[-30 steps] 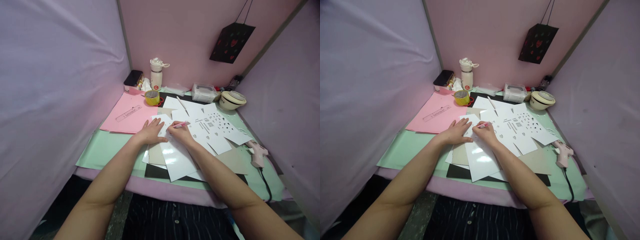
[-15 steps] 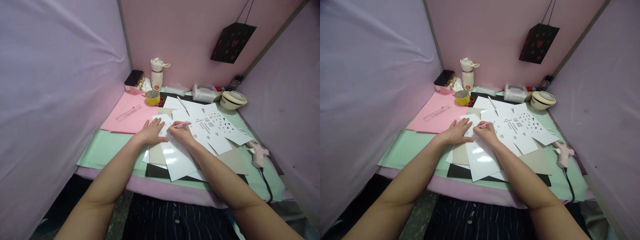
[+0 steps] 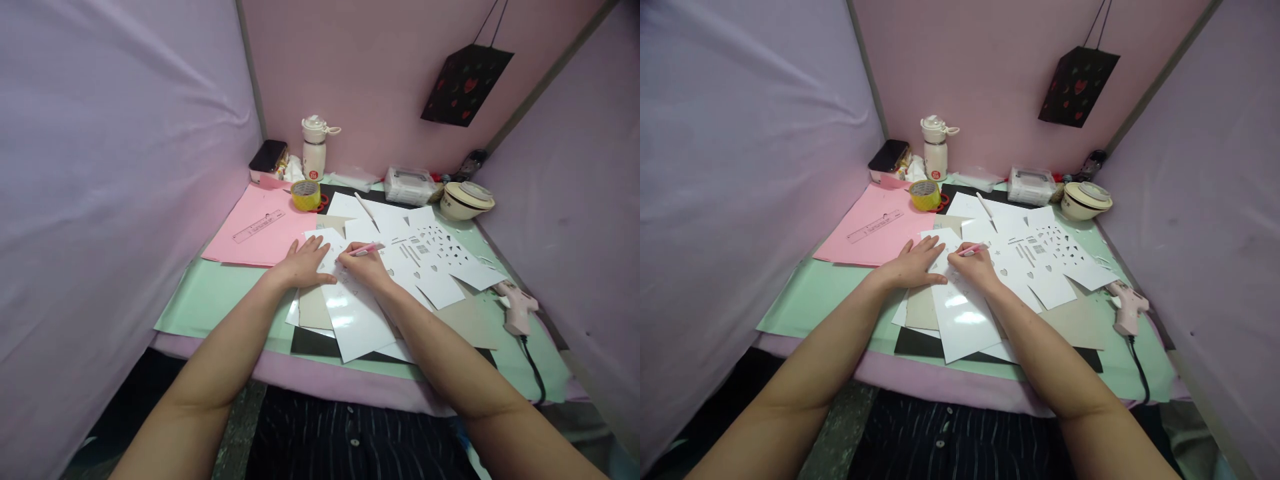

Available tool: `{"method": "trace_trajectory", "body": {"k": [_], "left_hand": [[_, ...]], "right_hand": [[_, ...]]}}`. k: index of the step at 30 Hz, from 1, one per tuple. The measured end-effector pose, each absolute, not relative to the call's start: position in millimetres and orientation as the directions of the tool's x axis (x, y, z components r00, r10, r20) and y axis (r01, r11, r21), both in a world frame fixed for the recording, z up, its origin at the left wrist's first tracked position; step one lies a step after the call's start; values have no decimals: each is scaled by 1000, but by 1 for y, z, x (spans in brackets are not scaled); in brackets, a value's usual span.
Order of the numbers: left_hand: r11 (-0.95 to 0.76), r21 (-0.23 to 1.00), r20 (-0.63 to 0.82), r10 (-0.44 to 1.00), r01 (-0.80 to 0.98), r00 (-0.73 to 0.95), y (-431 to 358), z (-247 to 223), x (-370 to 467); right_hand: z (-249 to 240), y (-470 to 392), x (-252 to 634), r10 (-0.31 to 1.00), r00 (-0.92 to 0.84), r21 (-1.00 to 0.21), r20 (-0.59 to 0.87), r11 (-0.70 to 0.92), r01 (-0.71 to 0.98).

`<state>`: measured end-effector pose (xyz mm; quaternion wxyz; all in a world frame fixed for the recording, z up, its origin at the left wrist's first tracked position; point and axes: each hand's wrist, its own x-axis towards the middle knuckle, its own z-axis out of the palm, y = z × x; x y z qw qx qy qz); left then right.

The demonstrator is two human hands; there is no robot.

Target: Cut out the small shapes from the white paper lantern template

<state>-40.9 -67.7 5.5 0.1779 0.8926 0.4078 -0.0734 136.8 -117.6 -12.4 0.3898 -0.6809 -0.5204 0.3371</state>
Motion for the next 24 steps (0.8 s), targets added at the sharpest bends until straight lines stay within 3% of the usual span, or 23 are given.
{"method": "trace_trajectory", "body": {"k": [24], "left_hand": [[-606,263,-259,705,750,660,-67,3,-42]], "right_hand": [[-8,-120,141,968,240,-903,-69,-163,399]]}}
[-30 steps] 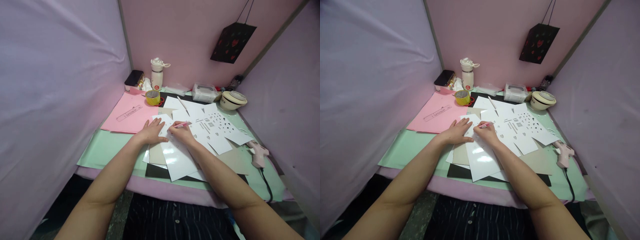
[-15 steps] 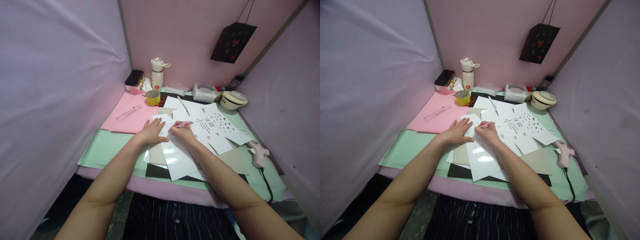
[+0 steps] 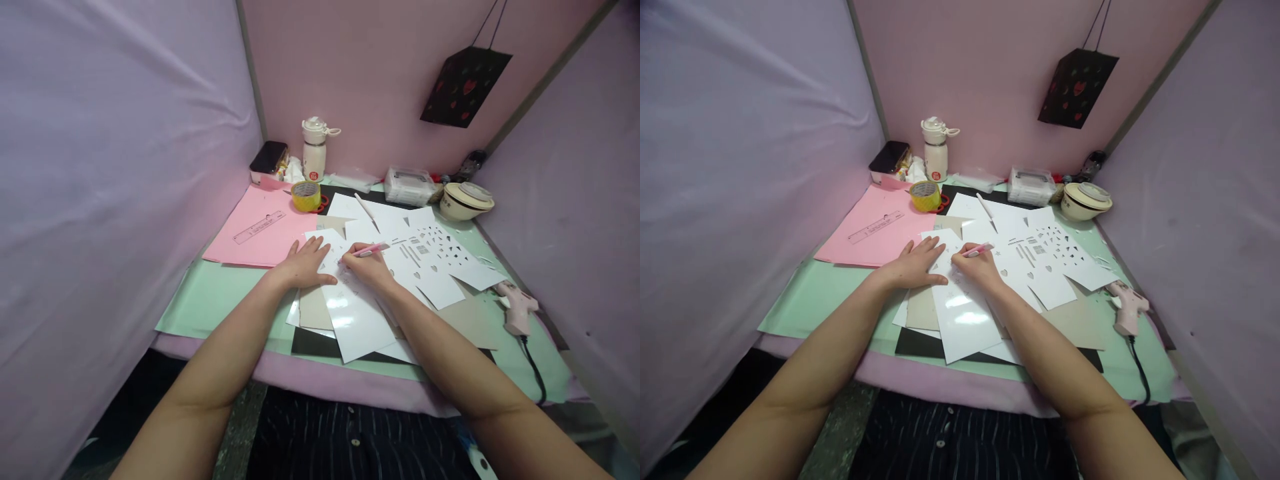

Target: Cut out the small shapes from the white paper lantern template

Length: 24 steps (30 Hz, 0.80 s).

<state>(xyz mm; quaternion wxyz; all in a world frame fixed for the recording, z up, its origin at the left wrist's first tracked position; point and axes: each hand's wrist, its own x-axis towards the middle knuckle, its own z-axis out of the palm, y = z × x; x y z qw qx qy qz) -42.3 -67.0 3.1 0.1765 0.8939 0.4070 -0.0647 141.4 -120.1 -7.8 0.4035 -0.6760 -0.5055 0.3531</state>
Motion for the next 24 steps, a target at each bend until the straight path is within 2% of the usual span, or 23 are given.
{"method": "trace_trajectory", "body": {"k": [4,24], "left_hand": [[-610,249,-259,707,752,658,-65,-1,-42],[-605,259,-269,703,753,658,-67,2,-41]], "right_hand": [[-8,-120,140,970,234,-914,-71,-157,373],[-17,-116,139,979,205,-884,-25,-117,452]]}}
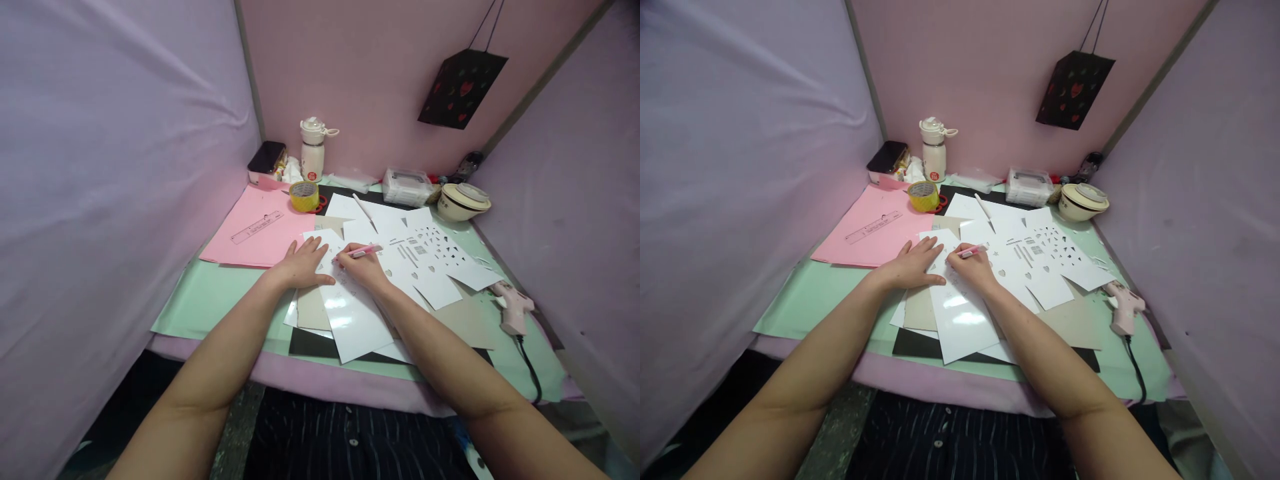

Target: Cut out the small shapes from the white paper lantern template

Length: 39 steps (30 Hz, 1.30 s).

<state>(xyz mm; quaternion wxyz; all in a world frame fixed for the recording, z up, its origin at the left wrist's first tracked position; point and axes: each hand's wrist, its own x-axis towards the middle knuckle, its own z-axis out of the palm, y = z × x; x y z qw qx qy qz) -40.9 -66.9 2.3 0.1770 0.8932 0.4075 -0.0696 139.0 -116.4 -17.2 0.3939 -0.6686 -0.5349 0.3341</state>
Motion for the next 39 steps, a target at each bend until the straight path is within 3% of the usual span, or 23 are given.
{"method": "trace_trajectory", "body": {"k": [21,39], "left_hand": [[-584,309,-249,712,750,657,-66,1,-41],[-601,261,-267,707,755,655,-66,1,-40]], "right_hand": [[-15,-118,142,979,198,-892,-46,-130,433],[-10,-120,142,980,194,-900,-41,-120,418]]}}
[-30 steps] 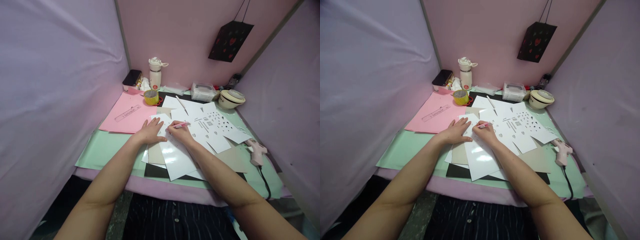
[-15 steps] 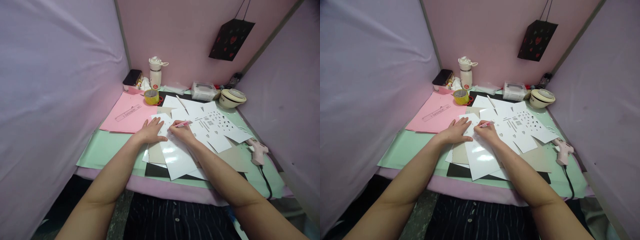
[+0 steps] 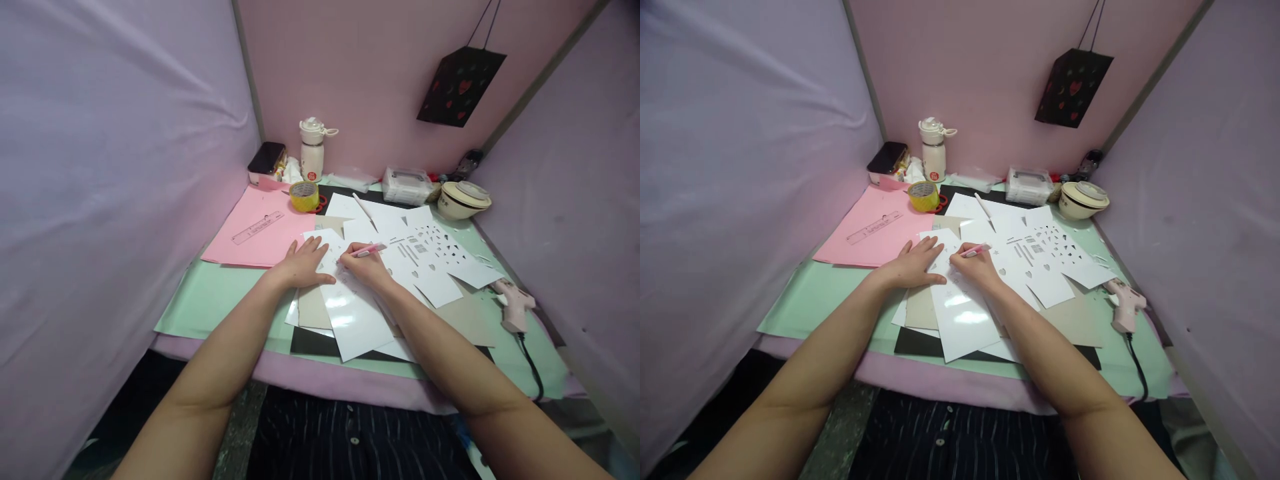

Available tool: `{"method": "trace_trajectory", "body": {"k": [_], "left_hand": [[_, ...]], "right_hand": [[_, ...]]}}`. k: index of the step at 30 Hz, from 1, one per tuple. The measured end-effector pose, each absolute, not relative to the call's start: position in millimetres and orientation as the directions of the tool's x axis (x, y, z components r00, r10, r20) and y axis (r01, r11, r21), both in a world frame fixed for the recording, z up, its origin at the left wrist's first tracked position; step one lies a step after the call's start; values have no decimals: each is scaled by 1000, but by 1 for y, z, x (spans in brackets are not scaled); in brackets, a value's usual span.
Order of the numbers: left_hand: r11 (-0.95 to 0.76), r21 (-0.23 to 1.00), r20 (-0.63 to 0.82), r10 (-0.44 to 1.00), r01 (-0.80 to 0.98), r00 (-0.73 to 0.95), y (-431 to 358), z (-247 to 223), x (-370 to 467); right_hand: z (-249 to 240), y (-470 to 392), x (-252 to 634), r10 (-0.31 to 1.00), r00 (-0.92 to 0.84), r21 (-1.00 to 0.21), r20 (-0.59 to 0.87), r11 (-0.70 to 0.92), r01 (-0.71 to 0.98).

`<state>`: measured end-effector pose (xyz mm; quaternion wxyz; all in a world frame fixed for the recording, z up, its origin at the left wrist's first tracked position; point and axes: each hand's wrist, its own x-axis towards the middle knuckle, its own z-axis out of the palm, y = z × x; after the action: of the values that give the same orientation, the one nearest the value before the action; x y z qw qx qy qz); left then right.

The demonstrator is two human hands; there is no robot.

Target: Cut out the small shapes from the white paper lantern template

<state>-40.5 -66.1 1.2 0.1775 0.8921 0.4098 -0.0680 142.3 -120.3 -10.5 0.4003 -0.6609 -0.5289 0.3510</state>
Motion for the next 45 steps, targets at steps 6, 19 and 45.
{"method": "trace_trajectory", "body": {"k": [6,19,45], "left_hand": [[-585,302,-197,735,753,649,-63,1,-44],[-189,882,40,943,432,331,-60,12,-42],[235,947,-311,842,220,441,-66,6,-27]], "right_hand": [[-12,-120,147,966,256,-948,-21,-100,302],[-13,-117,150,974,223,-973,-25,-75,218],[-7,-122,147,984,175,-941,-34,-91,327]]}}
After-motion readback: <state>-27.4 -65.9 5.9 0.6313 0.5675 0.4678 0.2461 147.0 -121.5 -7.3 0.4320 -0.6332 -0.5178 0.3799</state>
